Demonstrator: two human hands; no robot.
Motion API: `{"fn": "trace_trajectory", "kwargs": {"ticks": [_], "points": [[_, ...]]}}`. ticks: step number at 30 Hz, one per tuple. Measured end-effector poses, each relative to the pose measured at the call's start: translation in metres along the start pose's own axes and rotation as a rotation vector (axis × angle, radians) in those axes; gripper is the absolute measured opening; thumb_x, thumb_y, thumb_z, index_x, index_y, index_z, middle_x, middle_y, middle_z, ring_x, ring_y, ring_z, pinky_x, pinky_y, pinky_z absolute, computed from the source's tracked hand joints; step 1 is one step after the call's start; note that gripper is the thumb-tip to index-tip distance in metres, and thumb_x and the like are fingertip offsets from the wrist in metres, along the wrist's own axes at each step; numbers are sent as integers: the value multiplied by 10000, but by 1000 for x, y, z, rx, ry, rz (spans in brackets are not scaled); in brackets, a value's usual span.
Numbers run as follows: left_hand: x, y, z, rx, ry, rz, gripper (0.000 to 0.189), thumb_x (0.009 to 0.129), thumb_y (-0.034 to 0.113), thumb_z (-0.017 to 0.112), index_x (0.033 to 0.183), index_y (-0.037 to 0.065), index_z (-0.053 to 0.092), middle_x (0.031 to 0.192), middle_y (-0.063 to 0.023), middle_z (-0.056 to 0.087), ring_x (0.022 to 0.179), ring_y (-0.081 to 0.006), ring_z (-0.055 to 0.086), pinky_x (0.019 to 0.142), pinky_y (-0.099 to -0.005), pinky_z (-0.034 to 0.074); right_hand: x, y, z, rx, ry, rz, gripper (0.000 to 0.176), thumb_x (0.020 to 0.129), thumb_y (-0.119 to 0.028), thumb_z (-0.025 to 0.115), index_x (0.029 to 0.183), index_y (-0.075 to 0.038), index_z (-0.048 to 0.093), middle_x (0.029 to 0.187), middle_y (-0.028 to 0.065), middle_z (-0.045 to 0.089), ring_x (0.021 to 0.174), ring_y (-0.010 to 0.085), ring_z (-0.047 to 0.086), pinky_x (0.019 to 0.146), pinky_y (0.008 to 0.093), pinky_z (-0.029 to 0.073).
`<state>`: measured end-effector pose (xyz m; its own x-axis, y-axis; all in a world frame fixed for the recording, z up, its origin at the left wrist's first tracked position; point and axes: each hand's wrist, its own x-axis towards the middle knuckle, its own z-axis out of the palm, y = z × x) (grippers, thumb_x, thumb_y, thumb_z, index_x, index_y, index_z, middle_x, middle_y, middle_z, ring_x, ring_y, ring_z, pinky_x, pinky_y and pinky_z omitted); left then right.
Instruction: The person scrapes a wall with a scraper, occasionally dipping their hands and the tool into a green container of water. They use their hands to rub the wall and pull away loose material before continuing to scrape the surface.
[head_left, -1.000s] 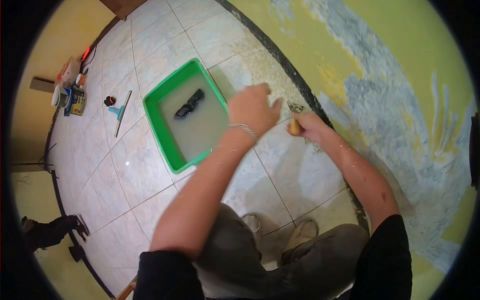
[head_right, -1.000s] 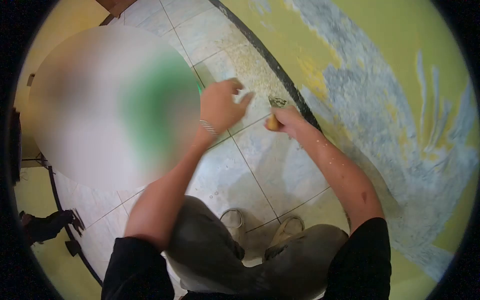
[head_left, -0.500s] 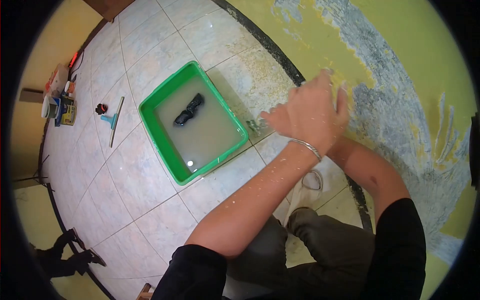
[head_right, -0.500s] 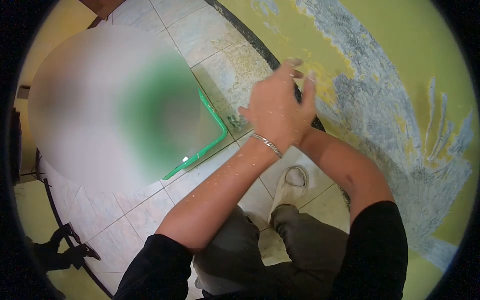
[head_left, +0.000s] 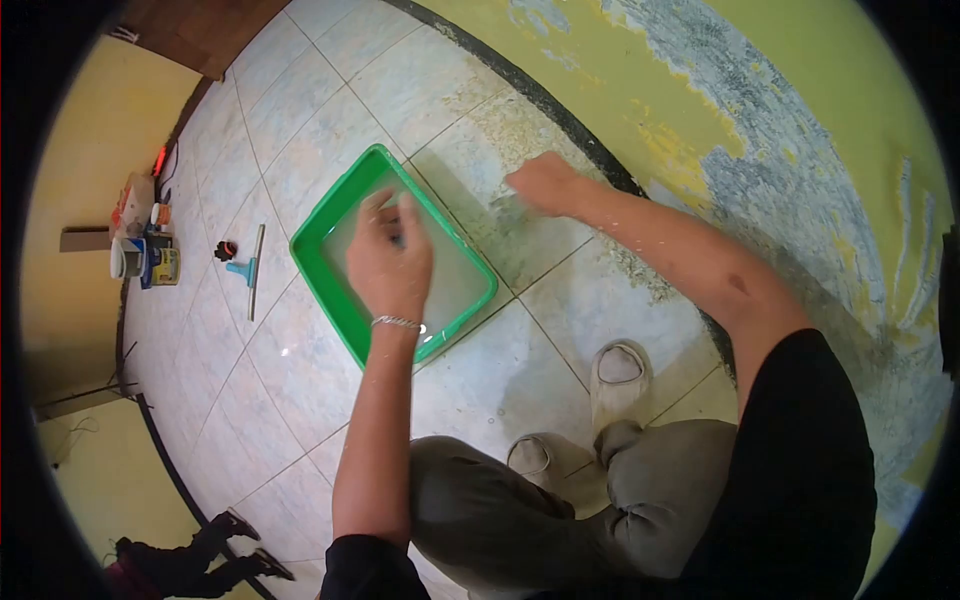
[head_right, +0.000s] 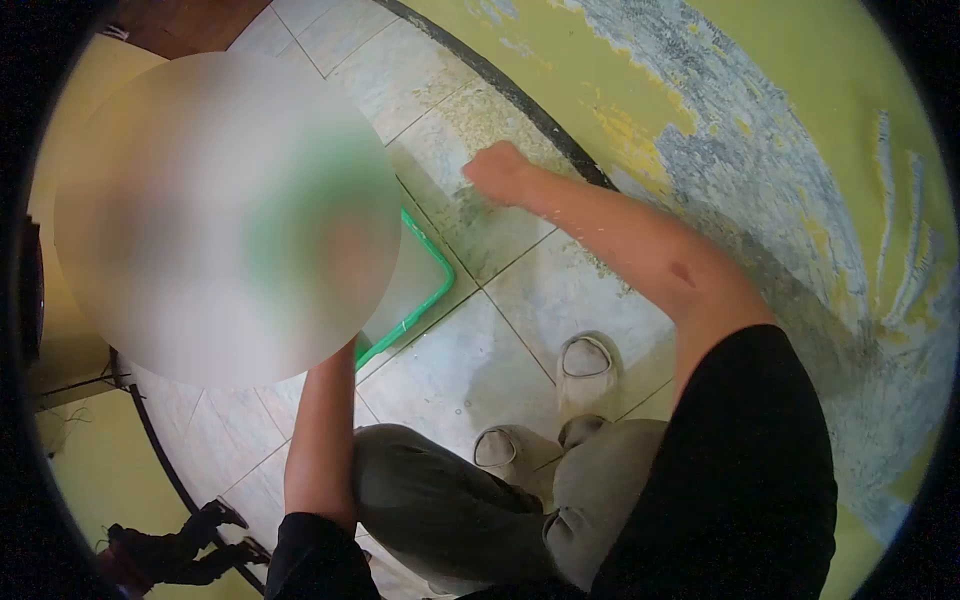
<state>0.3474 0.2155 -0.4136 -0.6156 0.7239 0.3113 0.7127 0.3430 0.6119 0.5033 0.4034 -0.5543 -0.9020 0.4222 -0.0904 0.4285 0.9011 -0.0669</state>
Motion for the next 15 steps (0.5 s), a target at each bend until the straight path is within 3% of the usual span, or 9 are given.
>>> {"fn": "trace_trajectory", "kwargs": {"ticks": [2, 4, 5, 7, 10, 15], "points": [[1, -26, -15, 28, -4, -56, 288, 956, 293, 652, 1108, 50, 685, 903, -121, 751, 782, -216, 730, 691, -334, 553, 23, -25, 13, 127, 56, -56, 102, 807, -128, 663, 843, -84, 748, 924, 152, 745, 876, 313, 733, 702, 446, 563], [0, -39, -25, 55, -4, -117, 281, 951, 284, 649, 1105, 51, 679, 916, -113, 757, 776, -226, 728, 686, -341, 551, 42, -47, 19, 110, -140, -118, 115, 762, -123, 686, 876, -104, 680, 870, 153, 722, 857, 355, 710, 732, 484, 537], [0, -42, -32, 92, -10, -143, 287, 949, 284, 649, 1105, 44, 677, 908, -112, 757, 779, -226, 731, 688, -340, 551, 45, -50, 19, 119, -135, -134, 115, 762, -123, 686, 876, -104, 680, 870, 153, 722, 857, 355, 710, 732, 484, 537], [-1, -47, -43, 132, 1, -185, 294, 948, 284, 649, 1104, 37, 676, 899, -111, 756, 782, -226, 733, 690, -339, 551, 39, -41, 16, -49, -197, -110, 137, 853, -140, 625, 912, -111, 745, 997, 129, 750, 922, 301, 731, 733, 452, 566], [-3, -50, -52, 121, 19, -164, 290, 945, 283, 652, 1100, 40, 678, 900, -112, 756, 791, -223, 738, 692, -332, 549, 31, 0, 32, -86, -198, -23, 155, 850, -158, 646, 938, -106, 763, 998, 108, 756, 923, 272, 736, 664, 444, 569], [-2, -58, -59, 145, -27, -170, 281, 939, 290, 661, 1064, 40, 690, 907, -117, 758, 799, -224, 742, 690, -332, 548, 26, -12, -28, -399, -377, 152, 176, 832, -163, 676, 967, -111, 775, 983, 79, 760, 883, 233, 742, 571, 416, 554]]}}
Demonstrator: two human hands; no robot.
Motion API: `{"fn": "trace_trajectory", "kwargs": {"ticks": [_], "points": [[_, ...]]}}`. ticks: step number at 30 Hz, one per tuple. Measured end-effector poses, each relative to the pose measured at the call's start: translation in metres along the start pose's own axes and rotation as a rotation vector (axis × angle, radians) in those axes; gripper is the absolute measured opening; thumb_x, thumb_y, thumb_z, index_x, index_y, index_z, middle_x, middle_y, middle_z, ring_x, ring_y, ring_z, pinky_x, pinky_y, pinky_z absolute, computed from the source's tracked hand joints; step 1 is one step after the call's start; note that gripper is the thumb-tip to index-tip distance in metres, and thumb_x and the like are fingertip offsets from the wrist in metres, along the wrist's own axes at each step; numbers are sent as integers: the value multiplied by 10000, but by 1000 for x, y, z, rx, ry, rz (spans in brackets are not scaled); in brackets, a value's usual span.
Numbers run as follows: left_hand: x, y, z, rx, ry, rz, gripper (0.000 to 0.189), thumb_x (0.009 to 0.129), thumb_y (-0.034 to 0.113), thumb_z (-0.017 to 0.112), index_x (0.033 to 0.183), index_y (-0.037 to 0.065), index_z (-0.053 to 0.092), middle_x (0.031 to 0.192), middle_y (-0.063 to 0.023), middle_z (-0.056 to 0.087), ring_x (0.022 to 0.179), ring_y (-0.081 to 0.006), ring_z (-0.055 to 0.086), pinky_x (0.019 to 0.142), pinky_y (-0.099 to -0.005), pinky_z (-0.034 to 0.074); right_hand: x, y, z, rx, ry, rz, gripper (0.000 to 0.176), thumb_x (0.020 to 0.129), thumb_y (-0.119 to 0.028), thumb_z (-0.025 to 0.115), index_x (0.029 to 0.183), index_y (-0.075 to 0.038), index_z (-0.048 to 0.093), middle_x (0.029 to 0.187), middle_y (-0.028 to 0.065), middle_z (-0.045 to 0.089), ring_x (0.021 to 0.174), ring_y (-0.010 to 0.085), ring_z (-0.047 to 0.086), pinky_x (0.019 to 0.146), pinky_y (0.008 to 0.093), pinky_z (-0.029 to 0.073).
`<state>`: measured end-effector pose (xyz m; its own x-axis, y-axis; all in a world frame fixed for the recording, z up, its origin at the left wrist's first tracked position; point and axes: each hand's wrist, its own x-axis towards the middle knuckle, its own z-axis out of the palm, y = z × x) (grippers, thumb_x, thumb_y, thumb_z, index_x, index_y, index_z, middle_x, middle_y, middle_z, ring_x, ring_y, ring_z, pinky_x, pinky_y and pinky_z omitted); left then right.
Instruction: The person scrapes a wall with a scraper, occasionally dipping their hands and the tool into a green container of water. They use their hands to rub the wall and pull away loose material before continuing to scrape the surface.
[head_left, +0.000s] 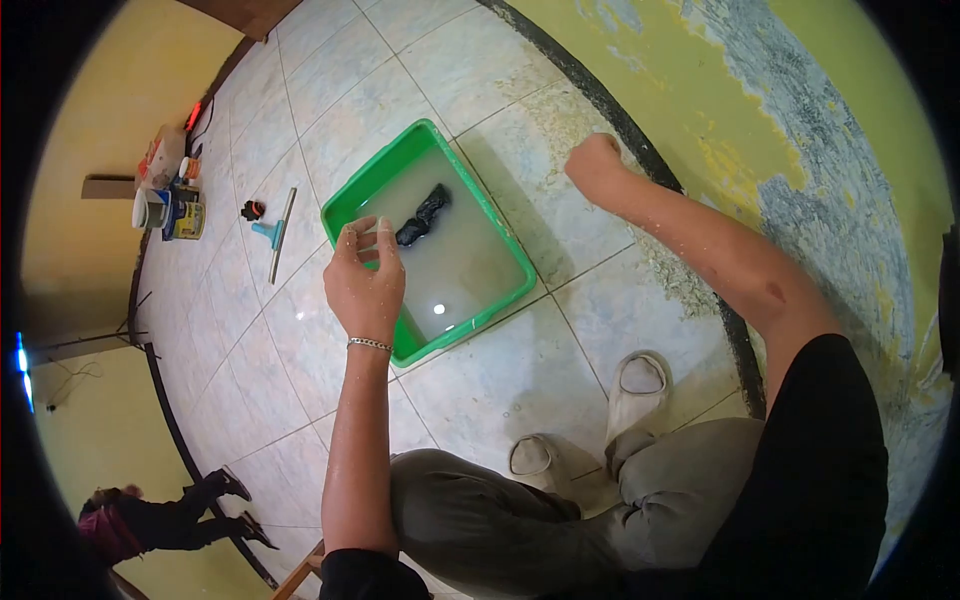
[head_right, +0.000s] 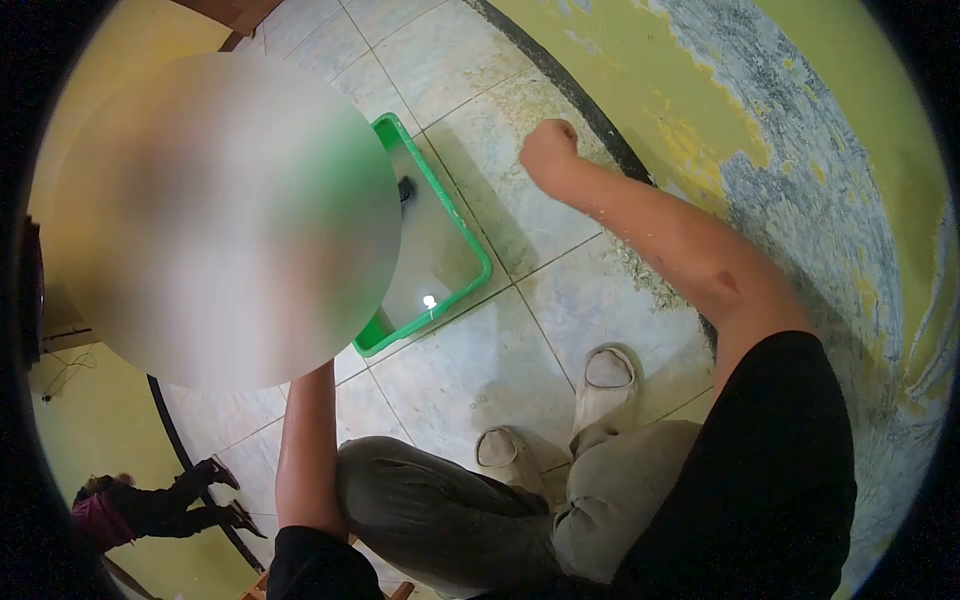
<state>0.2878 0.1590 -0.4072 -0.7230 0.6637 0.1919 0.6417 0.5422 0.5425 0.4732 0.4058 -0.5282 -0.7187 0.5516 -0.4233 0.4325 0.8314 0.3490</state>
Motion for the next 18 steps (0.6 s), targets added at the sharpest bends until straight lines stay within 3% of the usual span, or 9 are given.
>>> {"fn": "trace_trajectory", "kwargs": {"ticks": [4, 8, 10, 13, 18], "points": [[-1, 9, 14, -35, -18, 31, 278, 935, 297, 669, 1037, 41, 697, 896, -114, 758, 802, -219, 743, 689, -331, 549, 35, -33, 7, 173, 186, -144, 168, 827, -172, 683, 958, -126, 779, 974, 68, 762, 867, 235, 744, 589, 405, 561], [-2, 18, 29, 11, -67, 50, 263, 926, 304, 683, 999, 53, 706, 863, -97, 762, 778, -212, 744, 686, -330, 553, 58, -46, 16, 251, 205, -246, 171, 821, -160, 685, 962, -116, 771, 985, 84, 760, 874, 261, 745, 623, 410, 567], [-3, 14, 30, 47, -111, 10, 261, 921, 302, 688, 998, 53, 708, 861, -99, 762, 773, -219, 745, 689, -334, 555, 60, -25, 34, 354, 238, -200, 184, 822, -150, 678, 976, -95, 761, 1003, 106, 756, 883, 277, 744, 664, 410, 575], [-3, 10, 23, 48, -107, -4, 263, 915, 310, 693, 983, 57, 714, 868, -101, 763, 778, -223, 746, 692, -338, 556, 63, 33, 62, 286, 175, -102, 208, 826, -152, 667, 1000, -86, 760, 1000, 114, 756, 879, 285, 745, 614, 435, 570], [1, 6, 23, 56, -98, -21, 272, 910, 324, 697, 970, 60, 719, 877, -98, 765, 779, -223, 746, 696, -335, 557, 50, 58, 46, 123, 151, 57, 177, 827, -140, 663, 956, -91, 774, 954, 115, 758, 866, 300, 745, 565, 456, 560]]}}
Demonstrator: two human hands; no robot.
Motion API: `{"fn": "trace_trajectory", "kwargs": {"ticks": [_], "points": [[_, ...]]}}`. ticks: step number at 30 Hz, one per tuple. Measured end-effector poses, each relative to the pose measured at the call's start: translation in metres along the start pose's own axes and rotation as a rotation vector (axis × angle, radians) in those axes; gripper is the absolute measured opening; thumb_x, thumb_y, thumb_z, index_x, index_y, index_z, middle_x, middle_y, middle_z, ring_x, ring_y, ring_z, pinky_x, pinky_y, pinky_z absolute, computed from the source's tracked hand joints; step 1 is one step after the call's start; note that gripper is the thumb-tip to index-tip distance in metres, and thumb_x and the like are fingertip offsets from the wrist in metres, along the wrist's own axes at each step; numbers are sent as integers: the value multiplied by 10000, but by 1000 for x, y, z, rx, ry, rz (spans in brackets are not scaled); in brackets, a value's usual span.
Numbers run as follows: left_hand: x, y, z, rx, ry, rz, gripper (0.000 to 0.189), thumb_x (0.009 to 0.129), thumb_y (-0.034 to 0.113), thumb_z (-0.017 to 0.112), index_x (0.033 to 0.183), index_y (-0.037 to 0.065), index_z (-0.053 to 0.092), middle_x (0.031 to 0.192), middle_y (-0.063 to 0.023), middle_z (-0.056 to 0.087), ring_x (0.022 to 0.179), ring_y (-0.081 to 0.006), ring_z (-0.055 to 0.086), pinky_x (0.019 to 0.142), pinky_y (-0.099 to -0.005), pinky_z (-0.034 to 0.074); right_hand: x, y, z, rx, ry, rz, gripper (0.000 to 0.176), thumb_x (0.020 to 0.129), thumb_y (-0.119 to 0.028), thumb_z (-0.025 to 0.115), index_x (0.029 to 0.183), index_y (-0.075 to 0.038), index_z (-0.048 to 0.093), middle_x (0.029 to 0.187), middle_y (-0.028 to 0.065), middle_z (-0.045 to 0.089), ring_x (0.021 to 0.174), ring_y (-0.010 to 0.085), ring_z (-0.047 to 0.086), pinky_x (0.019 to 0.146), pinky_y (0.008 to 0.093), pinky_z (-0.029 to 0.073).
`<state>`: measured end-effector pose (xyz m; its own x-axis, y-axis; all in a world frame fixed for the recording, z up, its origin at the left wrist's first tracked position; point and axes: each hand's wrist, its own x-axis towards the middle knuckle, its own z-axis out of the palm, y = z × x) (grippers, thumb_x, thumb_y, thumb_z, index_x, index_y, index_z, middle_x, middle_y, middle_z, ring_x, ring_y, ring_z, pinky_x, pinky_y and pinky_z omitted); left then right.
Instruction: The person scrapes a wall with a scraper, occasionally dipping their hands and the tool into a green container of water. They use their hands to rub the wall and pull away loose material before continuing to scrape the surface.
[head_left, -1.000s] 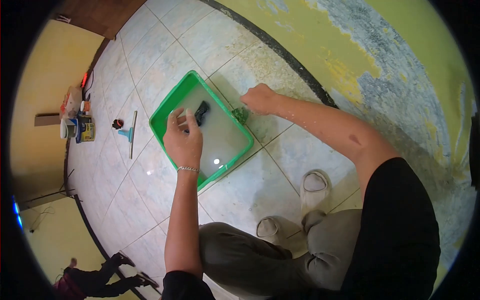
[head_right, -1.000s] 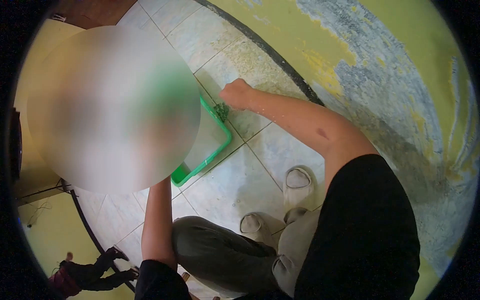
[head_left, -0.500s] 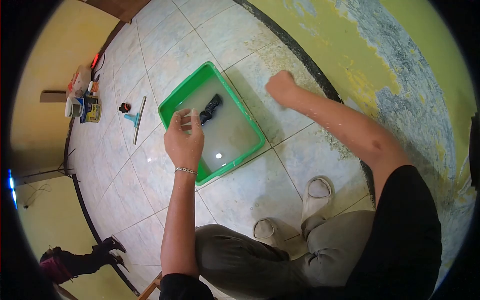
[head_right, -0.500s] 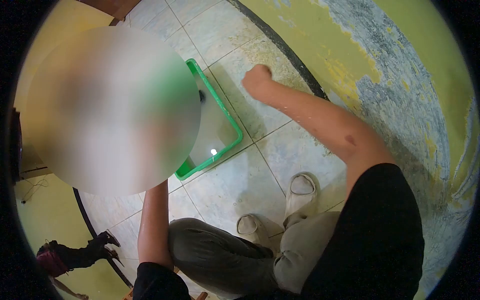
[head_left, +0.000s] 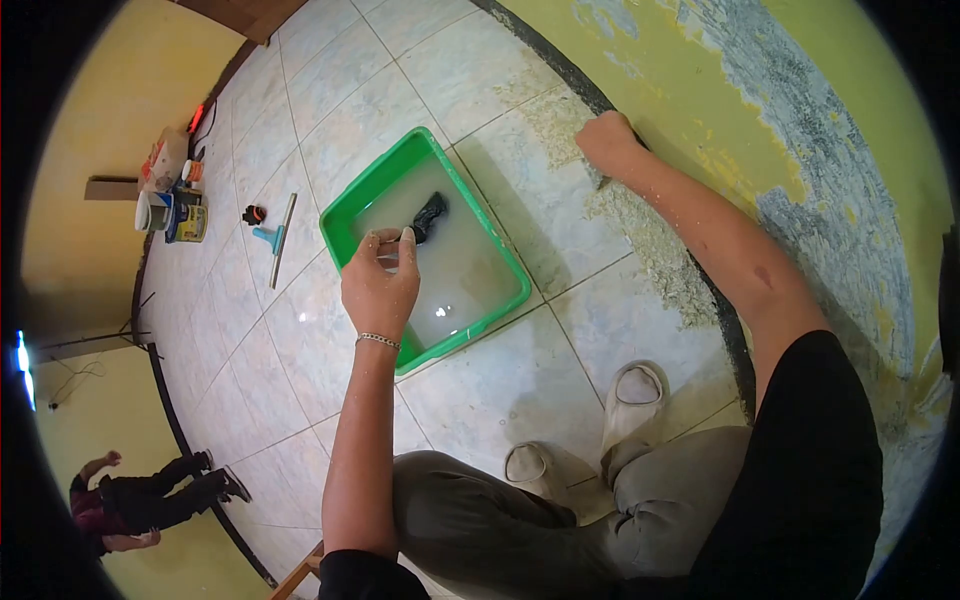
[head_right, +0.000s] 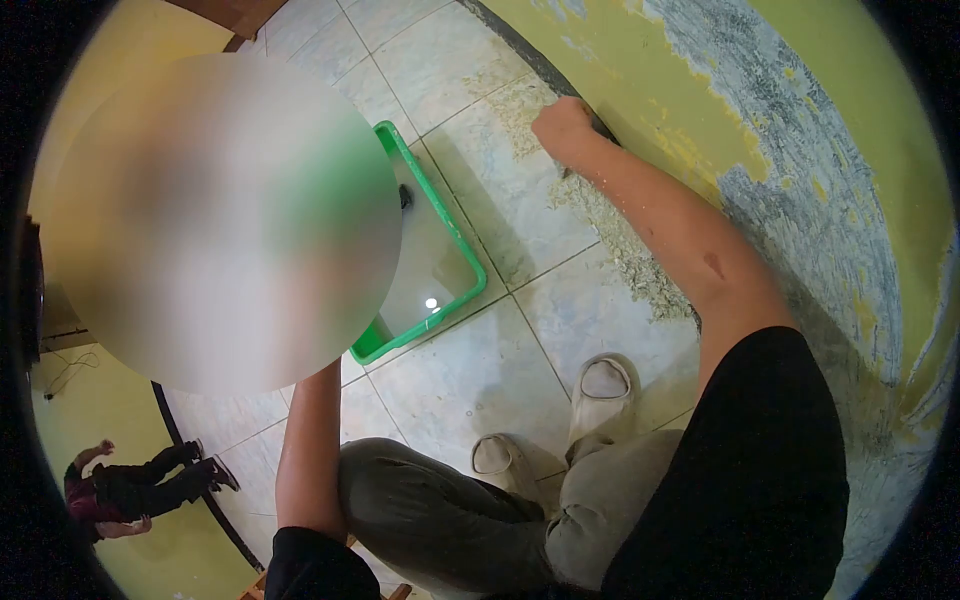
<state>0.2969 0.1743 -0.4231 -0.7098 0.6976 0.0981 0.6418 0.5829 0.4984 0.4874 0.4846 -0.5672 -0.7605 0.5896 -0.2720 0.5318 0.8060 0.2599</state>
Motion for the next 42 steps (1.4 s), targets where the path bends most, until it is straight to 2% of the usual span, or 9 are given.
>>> {"fn": "trace_trajectory", "kwargs": {"ticks": [3, 8, 12, 14, 22, 26, 28, 33, 42], "points": [[1, 2, 8, 9, -31, -5, 275, 906, 328, 699, 970, 61, 721, 882, -94, 766, 778, -224, 745, 701, -328, 560, -3, -30, -24, -50, -12, 3, 159, 834, -133, 657, 929, -92, 778, 946, 119, 759, 862, 292, 747, 599, 451, 572], [1, 8, 18, 35, -99, 12, 278, 909, 339, 693, 958, 68, 730, 877, -90, 767, 796, -224, 750, 708, -325, 563, 22, -50, -11, 179, 183, -317, 170, 836, -147, 654, 941, -102, 780, 957, 130, 761, 863, 276, 750, 631, 434, 577], [-3, 5, 9, 74, -101, 22, 278, 911, 342, 689, 935, 68, 734, 872, -93, 767, 798, -228, 753, 710, -327, 565, 35, -8, -3, 146, 89, -127, 185, 828, -154, 659, 957, -90, 776, 958, 127, 760, 876, 273, 748, 624, 441, 575], [-4, 1, 4, 67, -87, 31, 272, 909, 341, 692, 914, 73, 742, 868, -93, 767, 791, -229, 754, 712, -327, 566, 29, 1, -16, -81, 96, -36, 191, 827, -150, 662, 968, -80, 771, 971, 120, 759, 891, 267, 745, 619, 448, 571], [2, 0, 10, 58, -69, 22, 268, 901, 345, 701, 903, 83, 754, 860, -92, 765, 789, -231, 752, 714, -325, 565, 24, -86, -39, 265, 93, -275, 246, 703, -117, 789, 947, -92, 772, 977, 144, 754, 911, 292, 740, 724, 437, 578], [-4, 13, 8, 66, -110, 36, 274, 895, 352, 704, 897, 83, 755, 843, -98, 763, 790, -242, 750, 722, -334, 566, 35, -105, -30, 273, 35, -330, 216, 749, -121, 763, 964, -100, 774, 994, 126, 758, 909, 283, 742, 700, 442, 583], [-4, 5, 4, 77, -111, 33, 276, 893, 355, 704, 897, 84, 755, 841, -99, 763, 787, -246, 748, 722, -338, 566, 35, -91, -18, 163, 115, -207, 185, 791, -118, 724, 968, -107, 777, 991, 93, 764, 888, 270, 745, 639, 459, 579], [-7, -12, -7, 93, -136, 7, 276, 887, 360, 704, 902, 89, 756, 841, -103, 761, 779, -258, 745, 721, -343, 566, -19, -52, -35, -212, 61, -159, 177, 819, -126, 674, 962, -107, 778, 963, 61, 763, 867, 257, 746, 563, 484, 559], [-12, 31, 19, 72, -237, 120, 308, 888, 350, 700, 926, 49, 758, 858, -111, 763, 773, -246, 744, 711, -337, 571, -126, -122, -11, 336, -152, -398, 172, 812, -153, 669, 931, -75, 764, 971, 156, 745, 902, 310, 734, 707, 450, 569]]}}
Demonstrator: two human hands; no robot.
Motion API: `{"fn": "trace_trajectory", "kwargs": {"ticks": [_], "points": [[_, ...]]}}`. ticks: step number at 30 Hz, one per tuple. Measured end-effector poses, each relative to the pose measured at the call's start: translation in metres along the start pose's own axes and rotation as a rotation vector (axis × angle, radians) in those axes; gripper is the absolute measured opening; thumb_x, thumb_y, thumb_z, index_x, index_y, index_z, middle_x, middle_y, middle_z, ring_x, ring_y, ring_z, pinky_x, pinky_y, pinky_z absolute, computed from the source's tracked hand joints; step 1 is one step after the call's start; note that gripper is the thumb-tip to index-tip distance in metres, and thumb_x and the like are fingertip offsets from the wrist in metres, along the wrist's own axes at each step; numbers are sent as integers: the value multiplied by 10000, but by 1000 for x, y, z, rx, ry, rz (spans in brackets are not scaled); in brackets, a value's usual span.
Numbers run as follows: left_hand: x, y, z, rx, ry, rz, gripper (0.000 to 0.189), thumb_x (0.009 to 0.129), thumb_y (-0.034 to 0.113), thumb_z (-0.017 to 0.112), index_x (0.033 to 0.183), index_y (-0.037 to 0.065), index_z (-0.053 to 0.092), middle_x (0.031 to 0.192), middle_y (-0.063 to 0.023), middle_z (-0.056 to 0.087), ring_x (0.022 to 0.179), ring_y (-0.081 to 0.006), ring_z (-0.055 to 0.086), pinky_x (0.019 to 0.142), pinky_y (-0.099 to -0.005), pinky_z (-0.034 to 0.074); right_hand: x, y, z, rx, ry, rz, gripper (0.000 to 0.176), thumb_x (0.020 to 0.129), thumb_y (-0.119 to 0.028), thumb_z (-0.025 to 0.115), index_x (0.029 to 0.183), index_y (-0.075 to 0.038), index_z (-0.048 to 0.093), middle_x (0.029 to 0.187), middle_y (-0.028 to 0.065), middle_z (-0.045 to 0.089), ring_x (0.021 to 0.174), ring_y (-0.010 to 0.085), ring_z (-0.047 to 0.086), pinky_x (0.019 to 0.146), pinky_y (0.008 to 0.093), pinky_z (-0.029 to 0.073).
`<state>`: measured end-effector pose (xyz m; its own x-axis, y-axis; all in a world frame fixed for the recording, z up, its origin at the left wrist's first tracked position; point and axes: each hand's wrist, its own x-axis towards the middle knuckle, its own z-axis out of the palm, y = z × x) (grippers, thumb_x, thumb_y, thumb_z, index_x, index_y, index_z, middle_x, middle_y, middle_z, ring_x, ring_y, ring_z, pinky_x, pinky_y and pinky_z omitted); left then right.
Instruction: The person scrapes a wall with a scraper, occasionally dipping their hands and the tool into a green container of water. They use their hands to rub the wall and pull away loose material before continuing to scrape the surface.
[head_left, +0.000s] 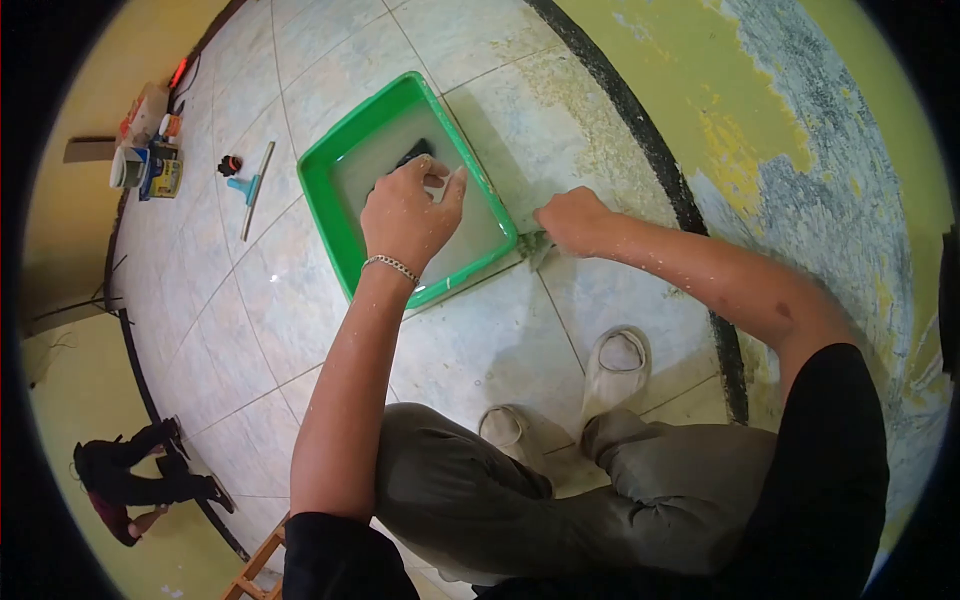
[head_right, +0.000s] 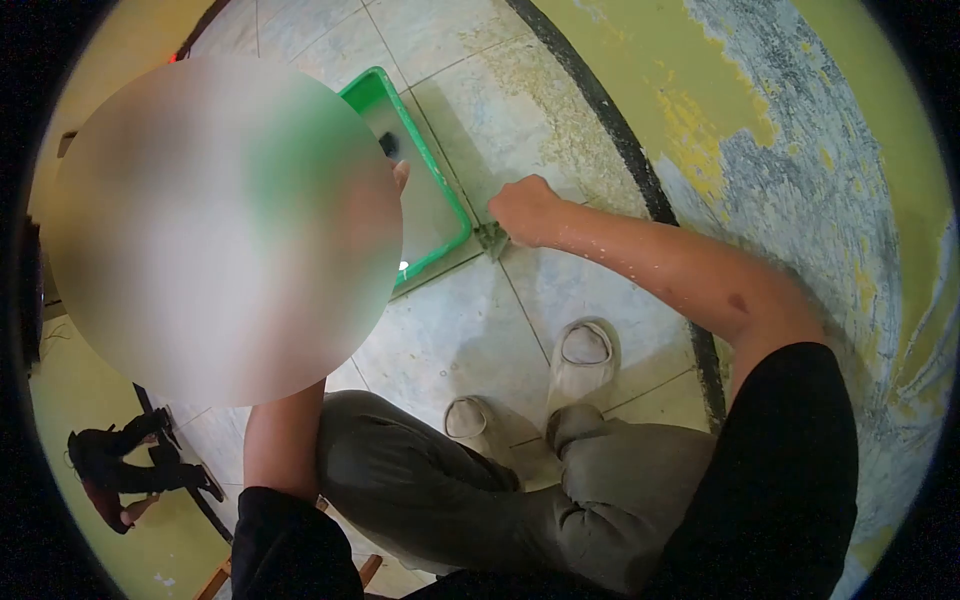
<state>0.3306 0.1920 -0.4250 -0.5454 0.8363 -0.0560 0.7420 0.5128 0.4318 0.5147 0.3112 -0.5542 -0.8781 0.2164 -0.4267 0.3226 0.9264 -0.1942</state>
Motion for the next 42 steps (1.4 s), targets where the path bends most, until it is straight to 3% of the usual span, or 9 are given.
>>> {"fn": "trace_trajectory", "kwargs": {"ticks": [4, 6, 10, 13, 19, 21, 30, 38, 42], "points": [[-3, 13, 7, -10, -48, 75, 310, 889, 365, 694, 941, 67, 759, 867, -105, 763, 800, -243, 740, 727, -353, 570, -10, 34, 21, -134, 20, 93, 176, 800, -141, 679, 941, -80, 765, 946, 132, 751, 878, 298, 739, 656, 445, 562], [-8, 11, 11, -4, -64, 102, 312, 888, 366, 696, 945, 66, 758, 872, -107, 763, 806, -245, 739, 733, -360, 570, -26, 51, -3, -275, -103, 334, 161, 791, -132, 686, 920, -87, 772, 923, 101, 759, 843, 275, 743, 599, 430, 549], [-13, 7, 32, 74, -185, 209, 366, 880, 370, 709, 1025, 35, 735, 1044, -163, 739, 995, -313, 693, 876, -406, 540, -52, 73, -24, -443, -91, 499, 144, 784, -130, 689, 891, -100, 780, 915, 71, 767, 818, 249, 745, 540, 416, 523], [-2, 19, 63, 89, -207, 377, 413, 872, 369, 719, 1098, 24, 709, 1152, -199, 700, 1125, -358, 626, 974, -432, 495, -89, 67, -33, -195, 145, 520, 111, 772, -82, 656, 773, -82, 767, 845, 166, 746, 788, 327, 741, 588, 429, 556], [11, 51, 83, 1, -386, 542, 448, 893, 339, 695, 1212, 26, 649, 1250, -195, 652, 1227, -376, 551, 1066, -467, 421, -203, 8, -38, 247, 150, 554, 191, 889, -133, 607, 1028, -4, 581, 780, 216, 677, 759, 432, 676, 628, 533, 517], [12, 19, 85, 236, -340, 905, 501, 912, 315, 668, 1324, 47, 571, 1384, -193, 567, 1331, -363, 477, 1122, -539, 334, -250, -17, -3, 489, 212, 692, 190, 940, -182, 584, 1014, -11, 543, 771, 236, 658, 757, 467, 649, 652, 565, 496], [-24, -33, 126, 239, -403, 962, 829, 782, 214, 758, 1509, 72, 388, 1617, -176, 280, 1511, -341, 241, 1241, -561, 89, -383, -126, 235, 880, 399, 1257, 178, 970, -185, 586, 1020, -51, 481, 736, 201, 632, 695, 421, 646, 611, 509, 490], [-25, -43, 130, 159, -192, 867, 785, 824, 135, 691, 1521, 16, 349, 1597, -177, 324, 1497, -377, 259, 1220, -508, 246, -321, -60, 240, 604, 688, 1153, 149, 952, -202, 614, 1001, -85, 537, 827, 182, 673, 735, 433, 645, 623, 504, 502], [-29, -43, 131, 142, -166, 869, 769, 831, 131, 677, 1518, 16, 353, 1584, -181, 349, 1489, -372, 283, 1222, -507, 240, -298, -35, 221, 547, 592, 1158, 162, 947, -210, 617, 1036, -95, 546, 866, 187, 687, 767, 439, 651, 632, 513, 505]]}}
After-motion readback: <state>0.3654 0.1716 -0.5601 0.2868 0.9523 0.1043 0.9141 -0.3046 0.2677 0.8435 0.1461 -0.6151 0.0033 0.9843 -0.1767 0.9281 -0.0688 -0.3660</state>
